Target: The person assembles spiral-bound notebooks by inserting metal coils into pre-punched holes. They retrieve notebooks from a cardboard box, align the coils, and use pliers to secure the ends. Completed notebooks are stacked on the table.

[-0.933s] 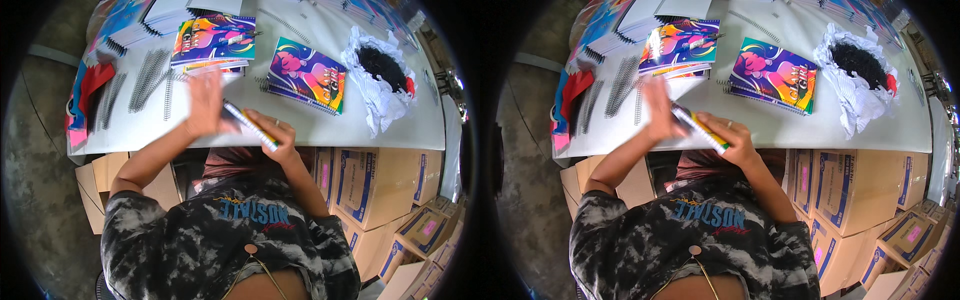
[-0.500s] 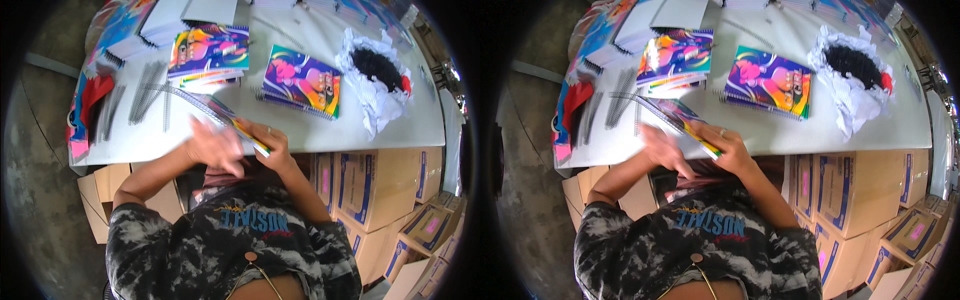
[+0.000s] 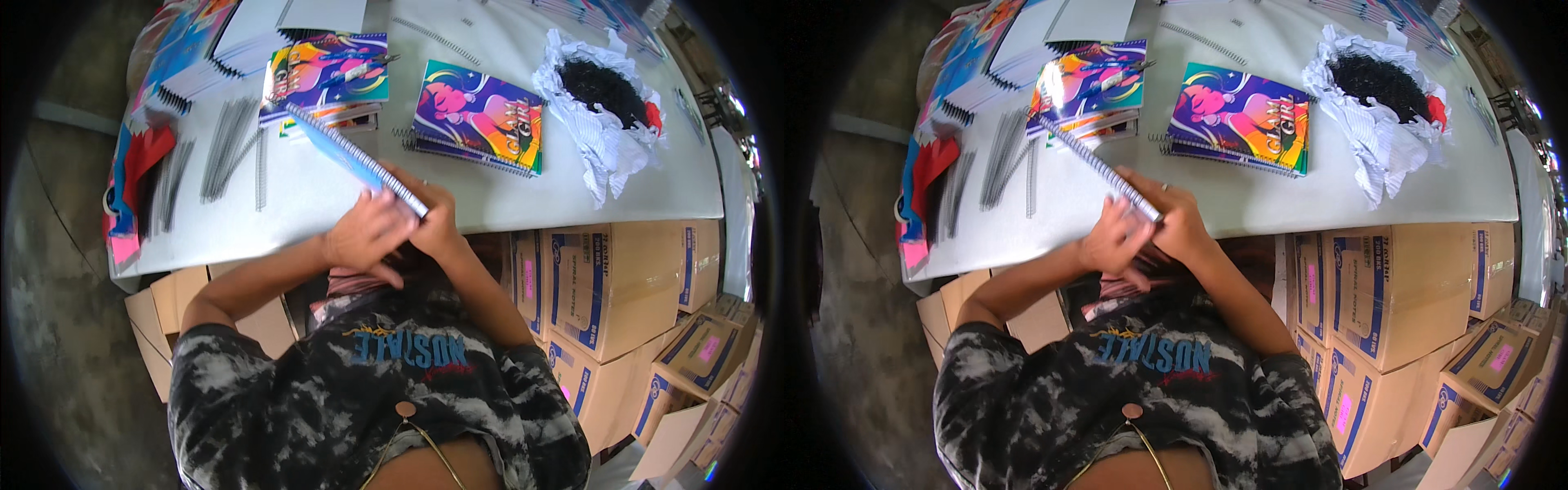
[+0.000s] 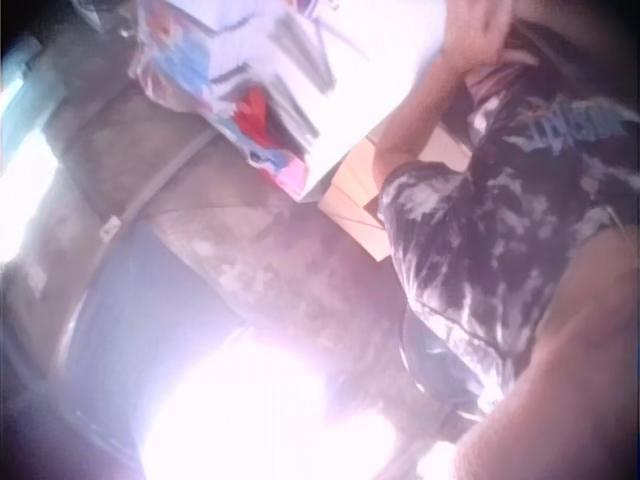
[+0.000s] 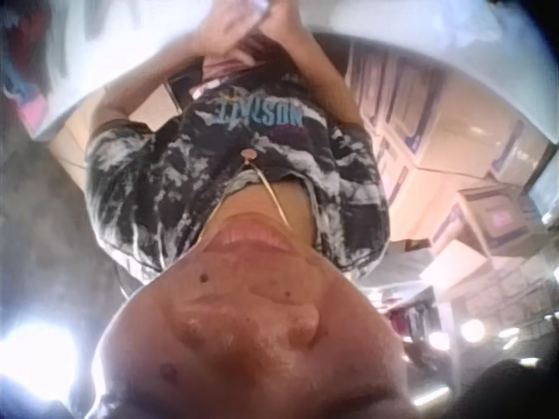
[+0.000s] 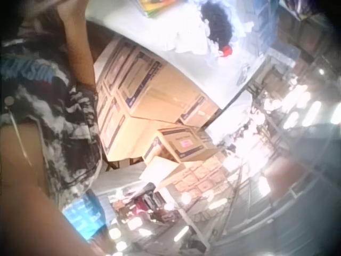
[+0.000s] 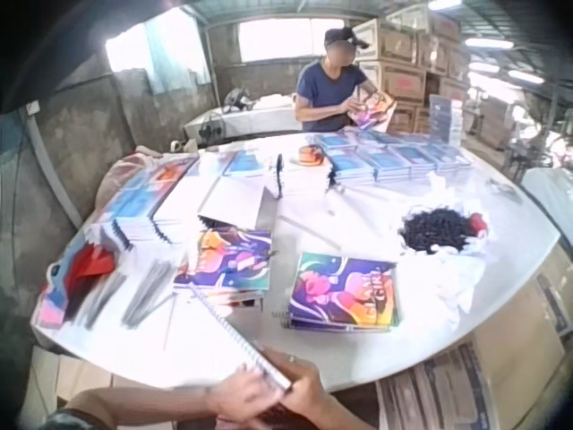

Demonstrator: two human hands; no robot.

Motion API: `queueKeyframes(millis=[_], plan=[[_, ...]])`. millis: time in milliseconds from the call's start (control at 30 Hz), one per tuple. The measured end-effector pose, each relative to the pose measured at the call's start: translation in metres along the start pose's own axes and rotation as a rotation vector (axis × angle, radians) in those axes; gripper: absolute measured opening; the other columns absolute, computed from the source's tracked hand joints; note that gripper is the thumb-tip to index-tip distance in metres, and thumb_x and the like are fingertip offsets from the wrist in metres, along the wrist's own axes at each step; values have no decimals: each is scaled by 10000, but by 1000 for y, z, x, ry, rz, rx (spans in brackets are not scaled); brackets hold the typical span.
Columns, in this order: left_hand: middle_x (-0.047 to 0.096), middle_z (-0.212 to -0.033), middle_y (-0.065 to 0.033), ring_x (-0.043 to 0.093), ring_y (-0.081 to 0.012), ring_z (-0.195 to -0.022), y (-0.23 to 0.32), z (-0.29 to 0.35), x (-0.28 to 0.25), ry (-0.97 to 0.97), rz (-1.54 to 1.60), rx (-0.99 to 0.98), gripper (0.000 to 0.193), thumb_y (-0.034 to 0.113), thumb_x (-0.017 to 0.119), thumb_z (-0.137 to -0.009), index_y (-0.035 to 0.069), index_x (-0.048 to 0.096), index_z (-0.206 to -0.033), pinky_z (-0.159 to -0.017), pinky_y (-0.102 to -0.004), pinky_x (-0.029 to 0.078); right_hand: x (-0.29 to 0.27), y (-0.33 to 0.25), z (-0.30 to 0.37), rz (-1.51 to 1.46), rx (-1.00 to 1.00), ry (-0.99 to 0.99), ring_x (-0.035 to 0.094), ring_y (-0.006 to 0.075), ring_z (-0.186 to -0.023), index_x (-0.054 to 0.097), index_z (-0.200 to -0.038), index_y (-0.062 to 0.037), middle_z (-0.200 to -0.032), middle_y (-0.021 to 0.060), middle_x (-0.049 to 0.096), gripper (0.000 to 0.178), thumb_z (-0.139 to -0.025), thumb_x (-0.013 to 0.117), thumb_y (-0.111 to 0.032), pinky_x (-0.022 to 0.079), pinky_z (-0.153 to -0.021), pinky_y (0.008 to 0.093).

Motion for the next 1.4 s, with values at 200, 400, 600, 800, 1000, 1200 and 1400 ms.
queueKeyframes(millis=[200, 400, 600, 800, 1000, 1200, 1400], plan=[[262, -1340, -275, 292, -474, -1214, -73, 39, 44, -284, 561, -425, 846, 642, 499, -761, 62, 298, -1344, -972, -609, 232, 11, 1, 6, 63, -60, -63, 626, 298, -897, 529, -1199, -66, -1114, 123, 602, 499, -711, 634, -61, 501, -722, 361], [-8, -1405, -348, 32, -493, -1314, -31, -61, -22, -2, 343, -528, 927, 508, 490, -839, -97, 25, -1364, -1052, -541, 53, 4, -44, -12, -120, -212, -94, 198, 359, -1337, 283, -1374, -35, -1429, 230, 220, 662, -795, 576, -164, 180, -1082, 400], [631, -969, -157, 608, -169, -831, -73, -52, -76, 284, 745, -1082, 247, 94, 527, -871, -64, 580, -1054, -753, -261, 483, -24, -119, -46, 649, -206, -215, 470, 292, -968, 492, -1251, -75, -1087, 113, 498, 553, -810, 549, -404, 331, -810, 447], [641, -895, -65, 580, -78, -790, -94, -22, 7, 324, 1424, -1353, 182, 44, 612, -832, -20, 615, -1003, -716, -212, 472, -50, -25, -29, 117, 389, -76, 608, 190, -660, 597, -865, 35, -780, 112, 634, 183, -824, 613, -142, 461, -611, 282], [593, -796, -21, 539, -56, -720, -102, -48, 7, 75, 1383, -1071, 111, -34, 588, -792, 0, 590, -897, -655, -206, 444, -56, -25, -20, 22, 388, 80, 616, 135, -723, 573, -794, 29, -771, 82, 625, 153, -704, 695, 9, 475, -655, 251], [568, -756, 11, 506, -53, -672, -101, -79, 1, 26, 1048, -1007, 157, 105, 572, -860, 33, 567, -999, -618, -196, 415, -89, -67, -34, 309, 175, 197, 599, 183, -759, 611, -827, -10, -801, 76, 624, 147, -716, 700, -47, 458, -676, 305], [568, -706, -34, 513, -60, -562, -144, -98, -6, 526, 722, -1153, 276, 151, 554, -885, -21, 476, -1086, -503, -197, 424, -210, -89, -26, 377, -128, 804, 513, 214, -1071, 557, -1115, 33, -1144, 132, 570, 393, -881, 530, -281, 346, -949, 336]])
Point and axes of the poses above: each hand's wrist, its own z-axis away from the middle knuckle, its own x-axis out of the palm, y = z × x, the point moved 10 cm from there along -z, towards the middle knuckle
